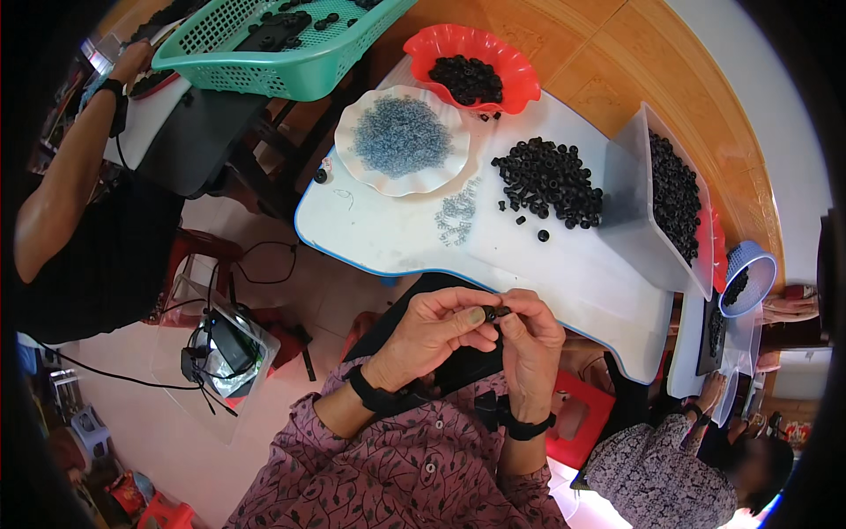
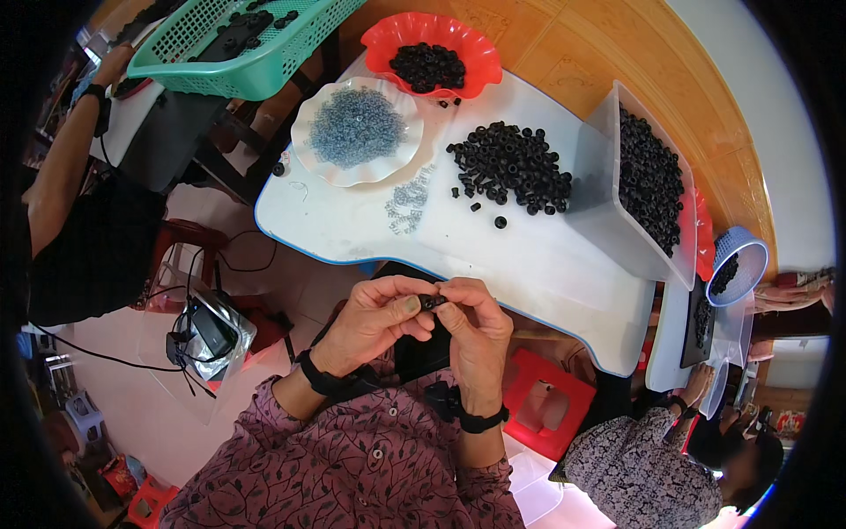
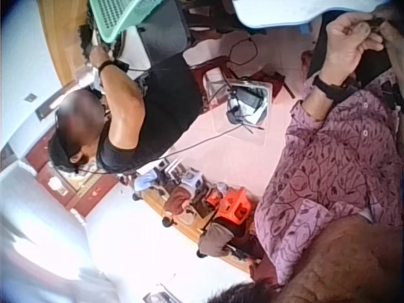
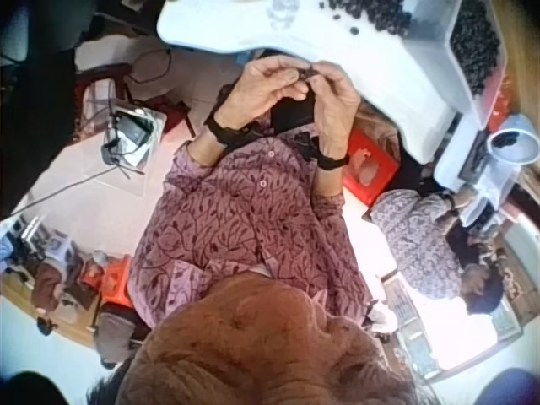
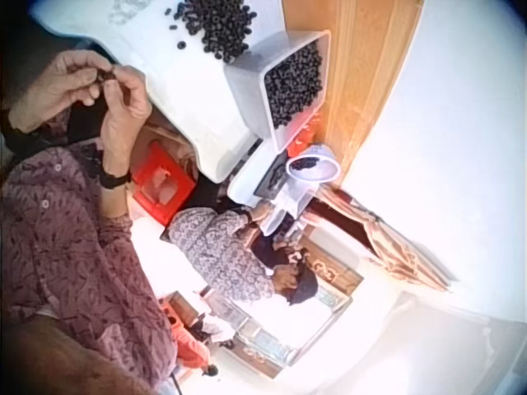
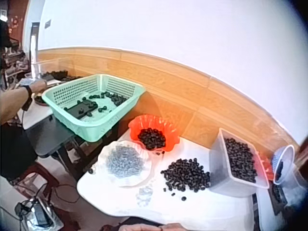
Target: Manually assembling small black plastic components by inserting tiny metal pins or similar items and sorting them into containers.
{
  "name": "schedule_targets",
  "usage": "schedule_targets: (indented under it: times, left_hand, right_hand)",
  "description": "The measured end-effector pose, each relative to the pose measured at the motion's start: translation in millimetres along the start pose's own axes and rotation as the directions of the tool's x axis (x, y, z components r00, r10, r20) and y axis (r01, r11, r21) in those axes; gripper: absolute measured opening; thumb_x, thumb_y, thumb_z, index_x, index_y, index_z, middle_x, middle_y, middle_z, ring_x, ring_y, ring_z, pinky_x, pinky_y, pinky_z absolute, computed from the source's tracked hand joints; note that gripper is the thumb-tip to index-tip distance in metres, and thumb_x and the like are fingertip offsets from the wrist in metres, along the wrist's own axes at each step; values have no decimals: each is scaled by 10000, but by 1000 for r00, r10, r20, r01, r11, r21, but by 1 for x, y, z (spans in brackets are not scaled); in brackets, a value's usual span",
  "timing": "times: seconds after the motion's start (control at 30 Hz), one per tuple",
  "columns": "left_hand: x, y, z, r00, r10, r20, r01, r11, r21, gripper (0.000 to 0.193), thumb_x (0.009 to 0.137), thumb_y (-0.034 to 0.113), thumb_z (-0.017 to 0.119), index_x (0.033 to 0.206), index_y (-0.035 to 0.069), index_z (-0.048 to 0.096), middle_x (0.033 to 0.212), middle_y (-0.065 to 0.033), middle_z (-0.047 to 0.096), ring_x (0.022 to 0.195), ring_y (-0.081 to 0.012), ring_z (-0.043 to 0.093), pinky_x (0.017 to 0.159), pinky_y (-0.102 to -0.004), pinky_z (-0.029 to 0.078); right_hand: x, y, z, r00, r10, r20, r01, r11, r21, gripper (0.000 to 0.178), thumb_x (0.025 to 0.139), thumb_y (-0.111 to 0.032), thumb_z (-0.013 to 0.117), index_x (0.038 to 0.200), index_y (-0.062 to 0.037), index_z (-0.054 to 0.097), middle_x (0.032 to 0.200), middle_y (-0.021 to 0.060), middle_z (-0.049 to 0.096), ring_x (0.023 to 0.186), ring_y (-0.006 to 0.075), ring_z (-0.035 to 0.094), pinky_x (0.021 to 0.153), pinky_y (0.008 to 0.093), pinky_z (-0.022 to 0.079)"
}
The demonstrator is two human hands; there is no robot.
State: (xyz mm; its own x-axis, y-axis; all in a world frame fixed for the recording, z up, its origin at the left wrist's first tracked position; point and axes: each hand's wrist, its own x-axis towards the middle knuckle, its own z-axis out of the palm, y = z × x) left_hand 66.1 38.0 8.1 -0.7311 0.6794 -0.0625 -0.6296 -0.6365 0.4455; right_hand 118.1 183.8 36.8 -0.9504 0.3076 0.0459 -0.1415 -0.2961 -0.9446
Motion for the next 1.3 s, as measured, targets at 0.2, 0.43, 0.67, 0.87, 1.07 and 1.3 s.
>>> schedule_targets:
  times: [0.2,0.43,0.67,0.87,1.07,1.3]
  left_hand:
    - [-1,-1,-1,1000,8,12,-8,1000,-30,260,971,52,531,1199,-66,572,987,-165,668,848,-211,699,778,-334,610]
    - [-1,0,0,1000,2,-9,-2,1000,-25,268,982,66,516,1204,-77,561,972,-168,664,837,-216,701,769,-332,613]
    - [-1,1,1,1000,-17,-22,16,998,-60,249,975,68,527,1181,-60,583,1007,-147,660,807,-197,698,714,-322,624]
    - [-2,1,1,999,-3,-35,4,1000,14,251,974,96,542,1173,-48,592,973,-125,664,780,-170,688,692,-296,615]
    - [-1,-1,3,998,12,-60,-9,999,42,235,972,90,548,1158,-43,601,941,-109,665,771,-149,676,683,-277,606]
    - [-1,-1,5,996,17,-86,-10,996,88,198,959,50,558,1129,-37,612,920,-103,663,761,-143,669,657,-268,598]
  right_hand:
    - [-2,-2,2,1000,-1,-12,1,1000,-27,163,824,67,677,975,5,676,1050,79,595,972,158,580,862,261,465]
    - [-2,-2,3,1000,-12,-1,12,999,-45,154,830,68,672,972,7,674,1051,80,594,975,157,583,873,266,469]
    - [-3,-1,2,1000,-20,4,20,998,-59,154,833,74,666,974,10,670,1057,81,592,983,160,585,873,269,480]
    - [-3,-3,4,998,-59,-8,57,979,-196,160,839,81,655,981,9,670,1063,80,589,972,152,589,847,261,495]
    - [-3,-4,3,996,-94,-3,89,954,-287,159,841,67,660,989,9,670,1055,79,591,953,141,592,827,246,494]
    - [-3,-9,5,989,-148,25,144,888,-436,161,842,48,669,997,7,666,1024,77,596,915,136,583,795,240,479]
